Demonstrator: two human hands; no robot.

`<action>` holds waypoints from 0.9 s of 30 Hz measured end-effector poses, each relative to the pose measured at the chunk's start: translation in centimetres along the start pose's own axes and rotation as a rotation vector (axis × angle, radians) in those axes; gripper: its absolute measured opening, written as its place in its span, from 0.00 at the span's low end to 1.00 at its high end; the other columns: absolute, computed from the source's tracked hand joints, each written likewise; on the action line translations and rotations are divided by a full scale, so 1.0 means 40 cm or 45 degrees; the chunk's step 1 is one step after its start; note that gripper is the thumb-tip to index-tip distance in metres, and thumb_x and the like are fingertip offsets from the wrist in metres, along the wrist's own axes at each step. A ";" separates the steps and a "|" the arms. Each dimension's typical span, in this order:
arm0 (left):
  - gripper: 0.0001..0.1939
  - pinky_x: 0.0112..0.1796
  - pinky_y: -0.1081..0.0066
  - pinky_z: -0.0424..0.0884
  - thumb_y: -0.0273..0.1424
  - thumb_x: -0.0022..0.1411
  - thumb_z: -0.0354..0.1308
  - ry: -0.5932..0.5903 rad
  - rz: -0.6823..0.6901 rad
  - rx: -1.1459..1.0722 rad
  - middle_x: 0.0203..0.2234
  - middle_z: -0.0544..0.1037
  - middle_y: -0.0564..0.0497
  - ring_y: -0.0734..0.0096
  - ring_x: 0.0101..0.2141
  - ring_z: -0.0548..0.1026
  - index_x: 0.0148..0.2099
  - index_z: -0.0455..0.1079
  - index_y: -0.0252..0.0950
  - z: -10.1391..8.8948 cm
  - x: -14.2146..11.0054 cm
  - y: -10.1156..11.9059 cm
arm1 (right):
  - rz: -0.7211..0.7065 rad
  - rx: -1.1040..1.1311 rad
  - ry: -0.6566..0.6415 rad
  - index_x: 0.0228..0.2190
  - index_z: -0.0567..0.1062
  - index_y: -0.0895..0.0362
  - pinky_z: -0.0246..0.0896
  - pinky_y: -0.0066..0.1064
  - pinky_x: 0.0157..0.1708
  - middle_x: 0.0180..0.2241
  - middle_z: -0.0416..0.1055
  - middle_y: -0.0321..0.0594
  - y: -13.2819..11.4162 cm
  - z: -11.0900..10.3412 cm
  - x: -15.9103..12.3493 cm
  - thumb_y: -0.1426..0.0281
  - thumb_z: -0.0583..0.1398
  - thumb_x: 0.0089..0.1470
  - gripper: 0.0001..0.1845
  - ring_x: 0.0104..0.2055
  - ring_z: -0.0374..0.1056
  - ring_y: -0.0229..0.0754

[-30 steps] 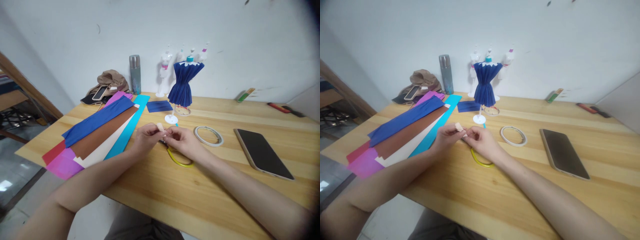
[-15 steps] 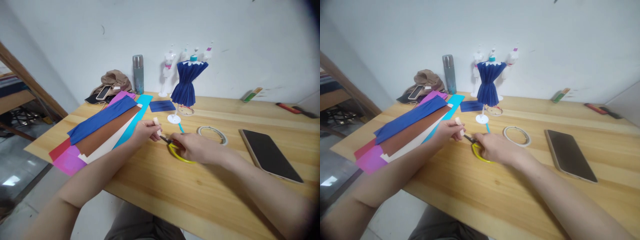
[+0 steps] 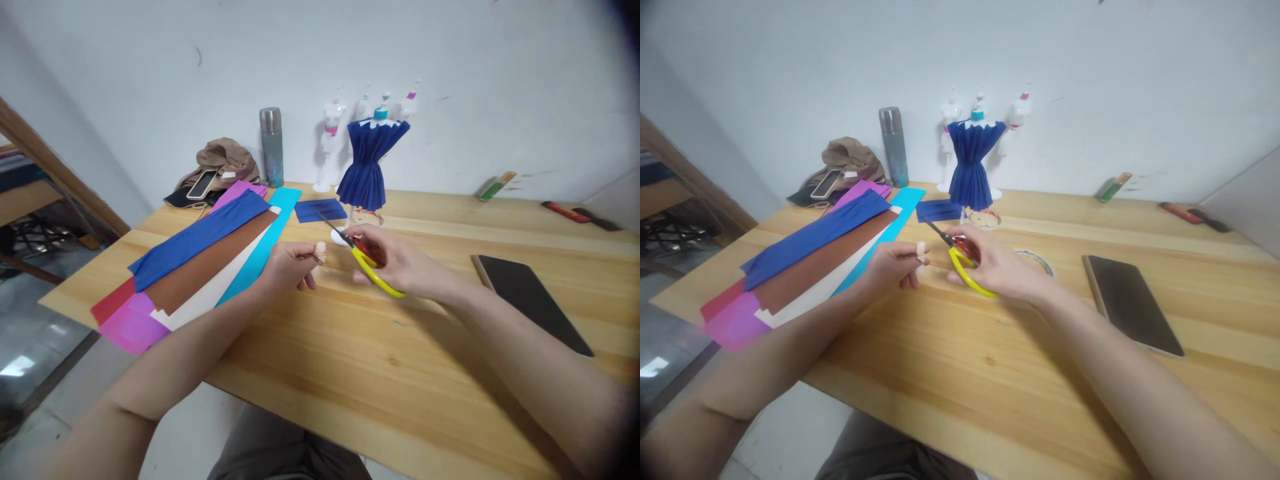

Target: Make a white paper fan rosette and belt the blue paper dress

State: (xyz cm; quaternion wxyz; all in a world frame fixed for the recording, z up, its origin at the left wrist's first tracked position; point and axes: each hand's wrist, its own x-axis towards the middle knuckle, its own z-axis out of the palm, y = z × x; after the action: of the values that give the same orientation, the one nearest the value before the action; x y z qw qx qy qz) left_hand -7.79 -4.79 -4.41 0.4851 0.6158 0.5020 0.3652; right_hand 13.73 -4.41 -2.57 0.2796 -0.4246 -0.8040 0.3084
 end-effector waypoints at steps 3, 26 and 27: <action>0.09 0.14 0.81 0.55 0.31 0.60 0.60 -0.008 0.024 0.060 0.10 0.67 0.59 0.83 0.10 0.63 0.29 0.77 0.33 -0.004 -0.003 0.007 | -0.028 -0.220 -0.068 0.43 0.67 0.54 0.63 0.38 0.43 0.41 0.70 0.43 -0.025 -0.031 -0.015 0.62 0.66 0.45 0.24 0.42 0.68 0.48; 0.06 0.15 0.79 0.59 0.26 0.54 0.62 -0.301 0.234 0.083 0.18 0.73 0.55 0.83 0.12 0.65 0.26 0.75 0.31 0.008 0.066 0.118 | -0.435 -0.735 0.211 0.47 0.78 0.56 0.61 0.37 0.35 0.41 0.73 0.50 -0.051 -0.128 -0.052 0.61 0.65 0.55 0.19 0.38 0.70 0.49; 0.06 0.15 0.79 0.59 0.27 0.54 0.63 -0.319 0.265 0.094 0.18 0.73 0.55 0.83 0.12 0.65 0.26 0.75 0.31 0.010 0.072 0.124 | -0.463 -0.742 0.242 0.46 0.79 0.55 0.61 0.37 0.34 0.39 0.73 0.49 -0.050 -0.132 -0.053 0.61 0.65 0.55 0.19 0.37 0.69 0.48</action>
State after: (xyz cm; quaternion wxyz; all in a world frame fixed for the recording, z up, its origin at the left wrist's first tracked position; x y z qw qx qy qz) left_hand -5.47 -2.21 0.15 0.4806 0.7226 0.3842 0.3149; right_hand 17.51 -5.76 1.95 0.2708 -0.3632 -0.8910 -0.0297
